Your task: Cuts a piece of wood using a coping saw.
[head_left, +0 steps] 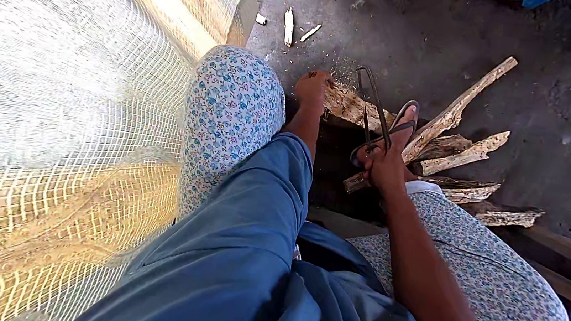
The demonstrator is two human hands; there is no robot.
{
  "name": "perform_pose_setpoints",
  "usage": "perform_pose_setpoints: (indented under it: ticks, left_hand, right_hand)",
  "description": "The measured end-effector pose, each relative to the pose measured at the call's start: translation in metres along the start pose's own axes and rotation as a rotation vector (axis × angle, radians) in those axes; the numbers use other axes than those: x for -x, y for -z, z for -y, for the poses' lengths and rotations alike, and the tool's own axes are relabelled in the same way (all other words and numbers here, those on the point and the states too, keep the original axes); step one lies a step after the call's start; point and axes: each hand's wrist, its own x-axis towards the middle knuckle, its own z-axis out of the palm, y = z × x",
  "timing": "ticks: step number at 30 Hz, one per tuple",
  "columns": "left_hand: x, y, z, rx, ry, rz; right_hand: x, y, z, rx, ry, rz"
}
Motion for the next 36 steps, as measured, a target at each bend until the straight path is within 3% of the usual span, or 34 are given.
perform_pose_setpoints:
  ticks: [6, 8, 12, 15, 19, 22, 24, 29, 31, 36]
  left_hand:
    - [-0.014, 0.001, 0.001, 0.022, -0.043, 0.072]
    - [-0.018, 0.004, 0.002, 0.023, -0.035, 0.065]
    - [-0.008, -0.002, 0.001, 0.008, -0.070, 0.089]
    - [-0.002, -0.006, -0.009, -0.012, -0.106, 0.103]
    - [-0.009, -0.004, -0.015, -0.062, -0.045, 0.096]
    - [-0.021, -0.003, -0.008, -0.048, -0.008, 0.068]
    - [-0.020, -0.002, -0.008, -0.062, 0.002, 0.046]
    - [0.004, -0.013, -0.016, -0.060, -0.072, 0.065]
    - [0.007, -0.017, -0.016, -0.065, -0.114, 0.091]
    - [-0.015, -0.009, -0.009, -0.062, -0.068, 0.080]
  right_hand:
    - [0.070, 0.031, 0.003, 0.025, -0.100, 0.029]
    - [0.049, 0.022, 0.012, 0.040, -0.088, 0.030]
    - [-0.042, -0.012, 0.031, 0.116, -0.024, -0.090]
    - [-0.057, -0.018, 0.016, -0.024, 0.001, -0.056]
    - [0.021, 0.011, -0.004, -0.070, 0.025, 0.067]
    - [0.073, 0.023, -0.007, -0.042, -0.048, 0.027]
    - [0.056, 0.016, -0.001, -0.059, -0.045, 0.039]
    - [-0.052, -0.010, 0.017, -0.037, 0.011, 0.009]
    - [-0.039, -0.004, 0.008, -0.122, 0.026, 0.014]
    - [0.069, 0.024, -0.018, -0.144, -0.070, 0.054]
